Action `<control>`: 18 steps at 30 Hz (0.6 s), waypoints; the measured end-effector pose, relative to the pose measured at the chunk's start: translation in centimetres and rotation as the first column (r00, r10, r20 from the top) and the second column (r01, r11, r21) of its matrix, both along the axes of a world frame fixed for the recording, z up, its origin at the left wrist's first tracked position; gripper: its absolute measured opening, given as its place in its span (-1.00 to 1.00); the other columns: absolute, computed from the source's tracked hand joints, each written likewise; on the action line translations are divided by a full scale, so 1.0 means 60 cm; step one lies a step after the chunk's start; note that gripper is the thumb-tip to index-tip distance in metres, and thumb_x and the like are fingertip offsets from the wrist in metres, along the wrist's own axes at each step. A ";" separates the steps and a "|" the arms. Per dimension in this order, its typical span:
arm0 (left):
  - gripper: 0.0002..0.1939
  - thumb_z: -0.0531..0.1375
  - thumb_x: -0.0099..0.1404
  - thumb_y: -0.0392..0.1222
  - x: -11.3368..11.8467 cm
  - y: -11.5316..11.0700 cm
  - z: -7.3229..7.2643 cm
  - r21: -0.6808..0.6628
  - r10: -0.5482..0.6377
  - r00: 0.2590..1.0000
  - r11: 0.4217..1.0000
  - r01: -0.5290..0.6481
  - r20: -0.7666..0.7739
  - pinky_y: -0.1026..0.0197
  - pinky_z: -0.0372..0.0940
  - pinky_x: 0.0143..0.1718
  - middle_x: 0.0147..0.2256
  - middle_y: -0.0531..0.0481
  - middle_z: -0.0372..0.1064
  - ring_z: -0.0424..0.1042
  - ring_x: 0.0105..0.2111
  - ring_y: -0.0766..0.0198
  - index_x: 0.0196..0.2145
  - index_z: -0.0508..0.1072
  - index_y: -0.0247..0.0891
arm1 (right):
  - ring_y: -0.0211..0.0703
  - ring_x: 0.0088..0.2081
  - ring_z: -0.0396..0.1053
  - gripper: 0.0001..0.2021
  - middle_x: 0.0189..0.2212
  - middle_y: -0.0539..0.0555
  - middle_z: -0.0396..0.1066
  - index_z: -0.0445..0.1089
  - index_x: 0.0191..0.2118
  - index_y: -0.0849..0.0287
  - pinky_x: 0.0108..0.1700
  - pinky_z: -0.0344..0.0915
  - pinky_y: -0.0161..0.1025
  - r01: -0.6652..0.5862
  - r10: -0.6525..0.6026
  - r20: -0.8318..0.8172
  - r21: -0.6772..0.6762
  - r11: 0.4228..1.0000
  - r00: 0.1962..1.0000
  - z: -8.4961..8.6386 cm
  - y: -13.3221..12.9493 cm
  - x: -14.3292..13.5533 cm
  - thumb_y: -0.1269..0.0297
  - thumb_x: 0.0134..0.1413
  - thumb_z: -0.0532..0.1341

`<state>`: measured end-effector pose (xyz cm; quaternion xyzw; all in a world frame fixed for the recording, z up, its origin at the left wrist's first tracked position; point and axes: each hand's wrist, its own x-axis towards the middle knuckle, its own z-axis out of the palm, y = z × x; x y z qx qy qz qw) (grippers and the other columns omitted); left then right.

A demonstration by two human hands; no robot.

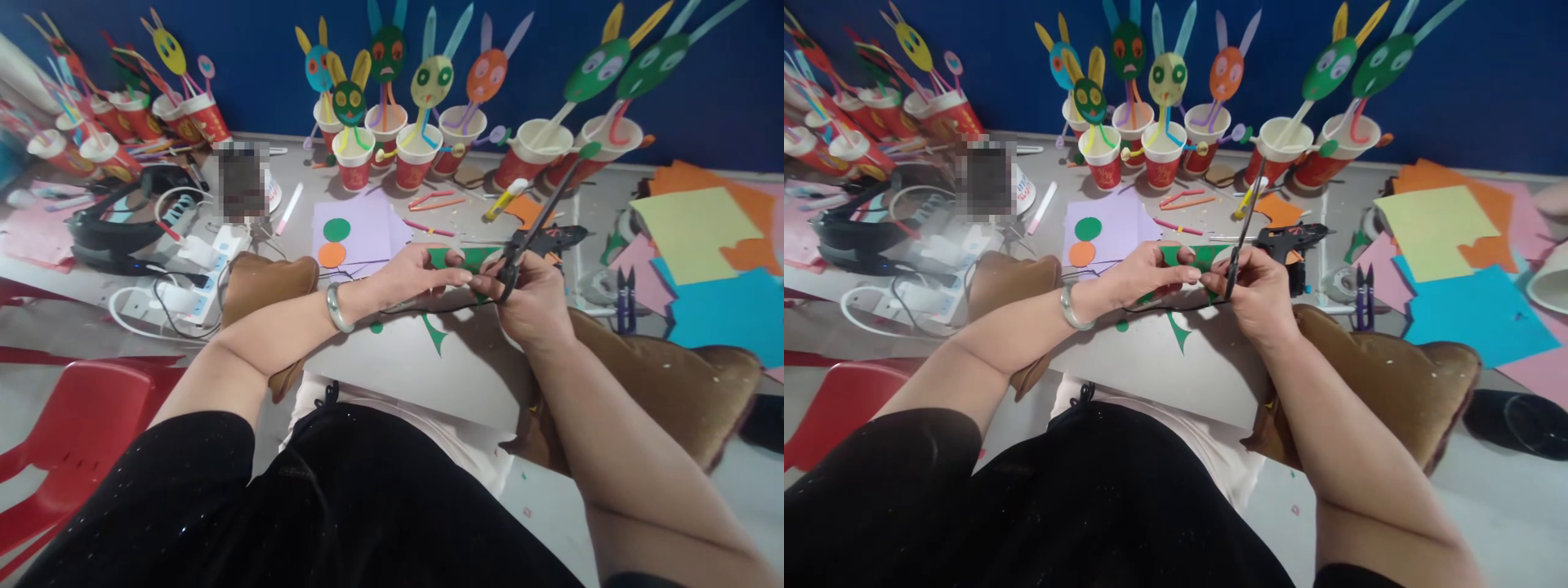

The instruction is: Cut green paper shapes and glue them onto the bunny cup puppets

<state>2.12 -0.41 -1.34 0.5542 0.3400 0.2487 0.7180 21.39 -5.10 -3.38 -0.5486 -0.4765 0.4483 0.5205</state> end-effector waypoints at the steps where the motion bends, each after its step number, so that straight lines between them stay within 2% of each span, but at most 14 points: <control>1: -0.65 0.50 0.24 -0.08 0.002 -0.002 0.004 -0.029 0.032 0.999 0.999 -0.031 0.012 0.30 -0.01 -0.54 -0.57 0.24 0.24 0.18 -0.60 0.52 -0.34 0.40 -0.25 | -0.13 -0.39 0.33 -0.40 -0.47 -0.06 0.33 0.26 -0.49 0.03 -0.22 0.39 -0.02 -0.009 0.009 0.004 0.002 1.000 1.000 -0.001 -0.001 -0.001 -0.10 -0.39 0.67; 4: -0.71 0.42 0.30 -0.22 0.004 -0.002 0.017 -0.088 0.106 0.994 0.991 -0.104 0.019 0.32 0.04 -0.54 -0.50 0.19 0.35 0.23 -0.57 0.55 -0.38 0.36 -0.26 | -0.11 -0.35 0.36 -0.41 -0.44 -0.03 0.38 0.26 -0.48 0.03 -0.17 0.40 -0.03 0.011 -0.011 0.034 0.019 1.000 0.999 -0.002 -0.001 -0.002 -0.12 -0.35 0.64; 9: -0.75 0.40 0.31 -0.28 -0.006 0.013 0.031 -0.127 0.231 0.970 0.967 -0.220 0.080 0.36 0.07 -0.52 -0.51 0.21 0.35 0.28 -0.55 0.55 -0.33 0.35 -0.24 | -0.11 -0.36 0.33 -0.46 -0.40 0.00 0.41 0.36 -0.41 0.05 -0.18 0.34 -0.06 0.013 -0.015 0.131 0.017 1.000 0.991 0.005 -0.005 0.002 -0.23 -0.24 0.56; 13: -0.80 0.32 0.37 -0.32 -0.015 0.016 0.041 -0.123 0.278 0.955 0.956 -0.265 0.100 0.39 0.08 -0.49 -0.51 0.21 0.34 0.32 -0.53 0.56 -0.32 0.34 -0.24 | -0.11 -0.39 0.29 -0.42 -0.46 0.01 0.38 0.37 -0.44 0.06 -0.30 0.28 -0.10 -0.133 0.131 0.249 -0.007 0.991 0.960 0.010 -0.009 0.006 -0.37 -0.14 0.48; 18: -0.80 0.28 0.41 -0.31 -0.020 0.012 0.048 -0.114 0.265 0.958 0.961 -0.253 0.106 0.38 0.11 -0.47 -0.50 0.19 0.37 0.36 -0.52 0.55 -0.33 0.32 -0.24 | -0.08 -0.40 0.32 -0.26 -0.48 0.03 0.39 0.36 -0.44 0.06 -0.36 0.27 -0.14 -0.322 0.306 0.342 -0.013 0.947 0.888 0.006 -0.008 0.009 -0.65 -0.13 0.28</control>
